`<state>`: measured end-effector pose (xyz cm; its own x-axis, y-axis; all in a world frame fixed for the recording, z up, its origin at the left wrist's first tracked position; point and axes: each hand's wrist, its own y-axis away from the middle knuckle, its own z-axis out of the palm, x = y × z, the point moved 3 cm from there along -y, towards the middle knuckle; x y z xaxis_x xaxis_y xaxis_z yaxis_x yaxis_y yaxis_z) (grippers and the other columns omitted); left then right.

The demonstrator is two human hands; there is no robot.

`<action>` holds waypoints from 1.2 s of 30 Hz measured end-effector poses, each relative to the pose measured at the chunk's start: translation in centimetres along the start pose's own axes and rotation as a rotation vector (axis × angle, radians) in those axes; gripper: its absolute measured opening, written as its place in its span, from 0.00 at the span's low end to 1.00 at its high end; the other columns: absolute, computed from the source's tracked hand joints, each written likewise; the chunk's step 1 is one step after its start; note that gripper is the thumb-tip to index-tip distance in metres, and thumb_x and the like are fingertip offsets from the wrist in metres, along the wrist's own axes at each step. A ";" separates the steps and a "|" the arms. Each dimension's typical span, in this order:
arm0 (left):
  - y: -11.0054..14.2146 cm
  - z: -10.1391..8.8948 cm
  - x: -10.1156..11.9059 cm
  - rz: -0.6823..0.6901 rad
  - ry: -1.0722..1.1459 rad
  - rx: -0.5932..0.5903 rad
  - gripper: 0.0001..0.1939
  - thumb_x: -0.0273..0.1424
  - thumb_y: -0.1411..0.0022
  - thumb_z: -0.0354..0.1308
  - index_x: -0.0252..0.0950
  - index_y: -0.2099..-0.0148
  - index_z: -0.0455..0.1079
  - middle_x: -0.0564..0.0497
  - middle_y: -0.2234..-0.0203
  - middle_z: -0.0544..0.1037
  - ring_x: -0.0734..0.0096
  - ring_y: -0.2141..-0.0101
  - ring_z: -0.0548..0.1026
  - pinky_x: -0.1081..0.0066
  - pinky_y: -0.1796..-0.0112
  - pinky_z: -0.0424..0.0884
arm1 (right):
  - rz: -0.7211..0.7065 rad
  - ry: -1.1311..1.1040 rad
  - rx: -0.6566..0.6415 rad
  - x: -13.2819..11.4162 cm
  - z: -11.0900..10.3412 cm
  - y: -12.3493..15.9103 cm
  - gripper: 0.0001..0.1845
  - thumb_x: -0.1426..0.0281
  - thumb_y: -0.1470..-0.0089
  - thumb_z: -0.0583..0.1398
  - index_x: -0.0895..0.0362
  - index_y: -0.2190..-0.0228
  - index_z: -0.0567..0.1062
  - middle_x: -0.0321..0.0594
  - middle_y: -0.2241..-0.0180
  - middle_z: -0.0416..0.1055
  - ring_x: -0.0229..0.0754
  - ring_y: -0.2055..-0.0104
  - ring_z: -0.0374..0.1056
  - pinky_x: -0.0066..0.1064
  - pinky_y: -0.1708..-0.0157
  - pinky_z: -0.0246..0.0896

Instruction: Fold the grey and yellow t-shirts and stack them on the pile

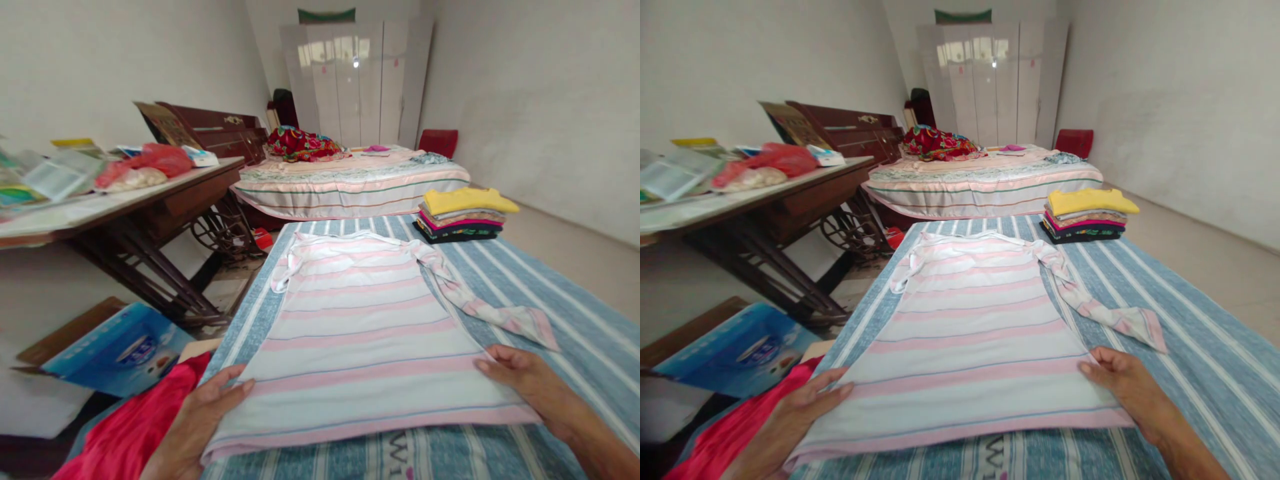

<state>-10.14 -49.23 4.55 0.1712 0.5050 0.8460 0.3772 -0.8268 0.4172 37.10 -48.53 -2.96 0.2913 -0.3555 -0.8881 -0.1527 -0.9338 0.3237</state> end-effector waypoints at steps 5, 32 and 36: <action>-2.2 -0.4 -3.1 0.120 -0.301 0.047 0.31 0.52 0.69 0.63 0.37 0.65 0.68 0.56 0.85 0.70 0.64 0.80 0.71 0.70 0.78 0.64 | -0.151 0.316 0.042 0.7 0.4 -0.8 0.21 0.51 0.61 0.57 0.55 0.86 0.59 0.31 0.85 0.54 0.36 0.79 0.51 0.28 0.79 0.45; -2.8 0.5 -0.3 0.349 -0.870 0.293 0.16 0.42 0.47 0.52 0.41 0.58 0.68 0.48 0.68 0.76 0.57 0.65 0.75 0.68 0.65 0.65 | -0.164 0.680 -0.024 3.4 0.0 -1.3 0.14 0.58 0.56 0.53 0.53 0.82 0.60 0.33 0.83 0.60 0.40 0.78 0.60 0.30 0.75 0.49; -3.0 6.5 4.1 0.553 -0.911 0.095 0.11 0.34 0.43 0.50 0.38 0.58 0.69 0.48 0.66 0.76 0.65 0.64 0.75 0.71 0.63 0.64 | -0.089 0.709 -0.077 3.1 -0.1 -1.4 0.10 0.58 0.55 0.54 0.51 0.76 0.67 0.34 0.81 0.66 0.44 0.76 0.66 0.31 0.74 0.52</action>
<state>-4.63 -43.09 4.59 0.9404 0.0936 0.3269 0.1022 -0.9947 -0.0092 38.31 -48.33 -6.16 0.8470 -0.1950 -0.4945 -0.0409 -0.9514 0.3051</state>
